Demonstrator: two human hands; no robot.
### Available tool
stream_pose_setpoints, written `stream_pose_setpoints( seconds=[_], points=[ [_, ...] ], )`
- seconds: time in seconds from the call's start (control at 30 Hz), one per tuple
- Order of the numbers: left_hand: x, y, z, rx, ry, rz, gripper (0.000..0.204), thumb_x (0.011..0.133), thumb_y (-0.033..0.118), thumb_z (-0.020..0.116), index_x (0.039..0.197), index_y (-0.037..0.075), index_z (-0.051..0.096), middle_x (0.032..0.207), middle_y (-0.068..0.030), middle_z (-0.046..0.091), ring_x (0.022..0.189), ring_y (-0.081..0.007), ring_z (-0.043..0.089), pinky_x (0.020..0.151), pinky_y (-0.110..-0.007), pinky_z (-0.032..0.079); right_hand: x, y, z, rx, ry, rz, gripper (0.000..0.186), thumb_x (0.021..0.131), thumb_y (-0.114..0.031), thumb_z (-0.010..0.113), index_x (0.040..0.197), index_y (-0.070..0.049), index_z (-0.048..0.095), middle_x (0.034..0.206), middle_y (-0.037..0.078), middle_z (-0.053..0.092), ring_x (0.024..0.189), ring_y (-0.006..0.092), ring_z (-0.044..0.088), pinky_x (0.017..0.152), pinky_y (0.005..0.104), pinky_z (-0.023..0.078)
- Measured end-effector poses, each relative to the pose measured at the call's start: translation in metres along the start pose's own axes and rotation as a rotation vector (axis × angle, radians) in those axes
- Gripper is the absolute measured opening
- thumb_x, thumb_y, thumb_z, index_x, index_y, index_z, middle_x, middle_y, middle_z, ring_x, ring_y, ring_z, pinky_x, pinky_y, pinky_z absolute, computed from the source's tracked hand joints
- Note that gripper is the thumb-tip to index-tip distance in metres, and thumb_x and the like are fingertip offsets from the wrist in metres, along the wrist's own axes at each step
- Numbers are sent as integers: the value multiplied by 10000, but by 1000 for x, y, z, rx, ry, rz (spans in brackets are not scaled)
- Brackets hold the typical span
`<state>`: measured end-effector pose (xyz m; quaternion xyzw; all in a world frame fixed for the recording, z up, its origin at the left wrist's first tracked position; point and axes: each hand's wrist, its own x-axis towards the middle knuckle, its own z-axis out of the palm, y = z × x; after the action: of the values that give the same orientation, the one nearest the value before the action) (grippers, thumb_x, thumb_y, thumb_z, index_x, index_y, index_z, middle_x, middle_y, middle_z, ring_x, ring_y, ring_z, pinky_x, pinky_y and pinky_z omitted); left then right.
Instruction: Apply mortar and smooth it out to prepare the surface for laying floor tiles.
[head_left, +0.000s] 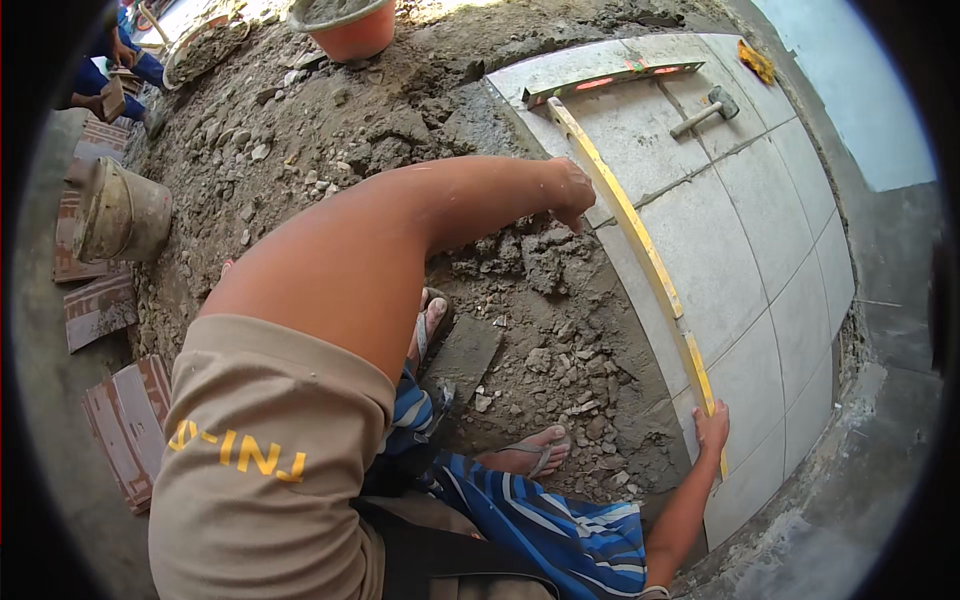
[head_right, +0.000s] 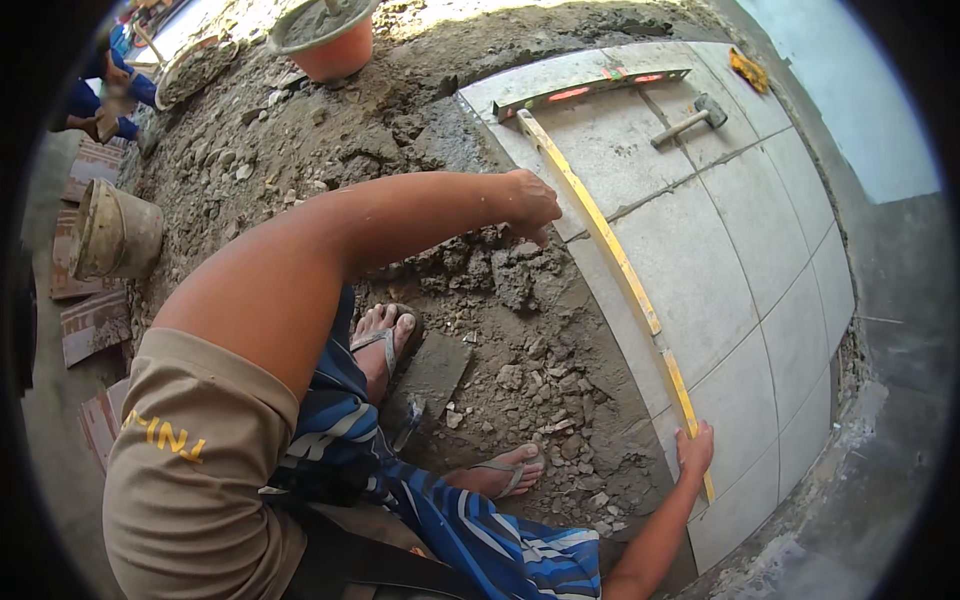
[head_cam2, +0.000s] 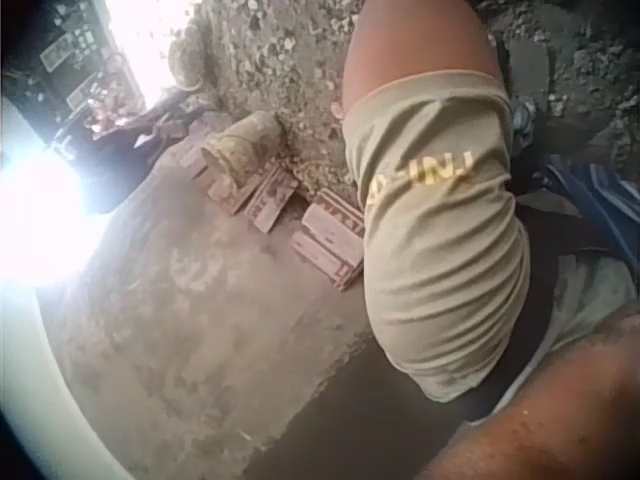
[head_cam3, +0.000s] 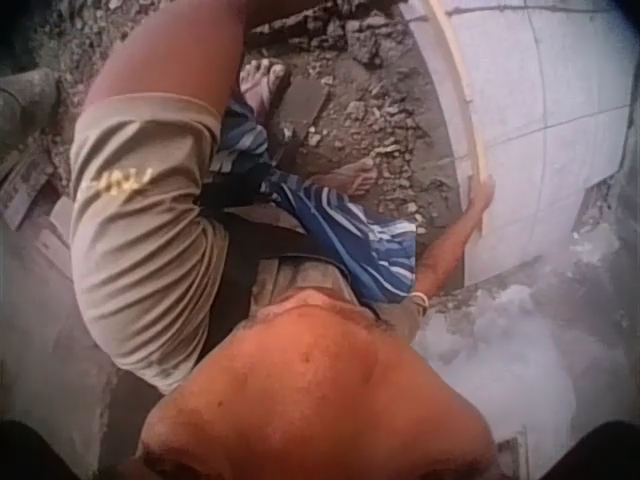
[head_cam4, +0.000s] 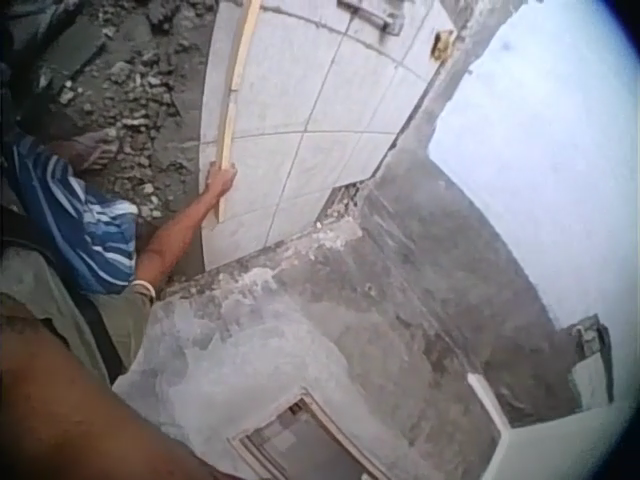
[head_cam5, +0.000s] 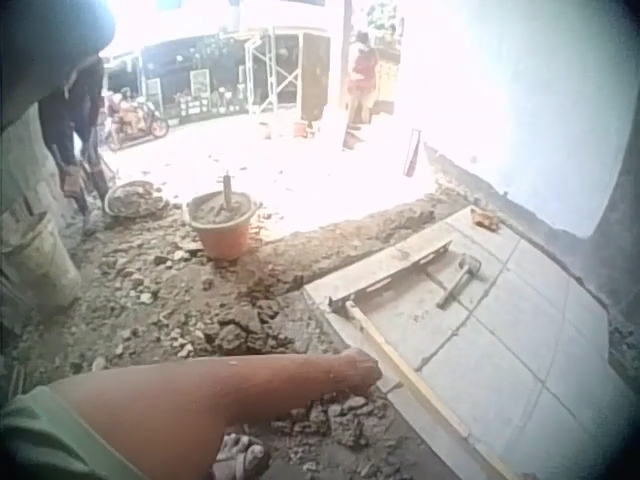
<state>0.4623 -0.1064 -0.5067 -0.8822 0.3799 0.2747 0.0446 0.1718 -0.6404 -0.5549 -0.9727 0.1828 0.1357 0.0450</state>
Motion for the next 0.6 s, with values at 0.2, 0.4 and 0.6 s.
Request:
stream_pose_setpoints(
  seconds=[0.2, 0.4, 0.6],
  points=[
    [6, 8, -16, 11, 70, 13, 530, 908, 553, 691, 1081, 57, 760, 1082, -123, 760, 1062, -329, 713, 875, -465, 572, 3, -4, -6, -72, -38, 27, 426, 812, -263, 812, 1078, -12, 594, 1109, 224, 614, 1063, 453, 626, 906, 509, 510],
    [14, 3, -10, -1, 51, 3, 557, 918, 559, 679, 1184, 71, 713, 1130, -147, 742, 1101, -345, 698, 908, -472, 560, 4, -11, -8, -91, -14, 53, 447, 813, -281, 814, 1126, -33, 613, 1192, 222, 625, 1103, 443, 634, 931, 500, 521],
    [9, -4, 19, 60, 47, 69, 686, 968, 595, 581, 1459, 119, 529, 1502, -191, 516, 1357, -373, 533, 1089, -495, 471, 3, -15, -13, -83, -53, 127, 482, 826, -287, 806, 1193, -42, 613, 1218, 212, 621, 1123, 435, 631, 953, 499, 521]
  ],
)
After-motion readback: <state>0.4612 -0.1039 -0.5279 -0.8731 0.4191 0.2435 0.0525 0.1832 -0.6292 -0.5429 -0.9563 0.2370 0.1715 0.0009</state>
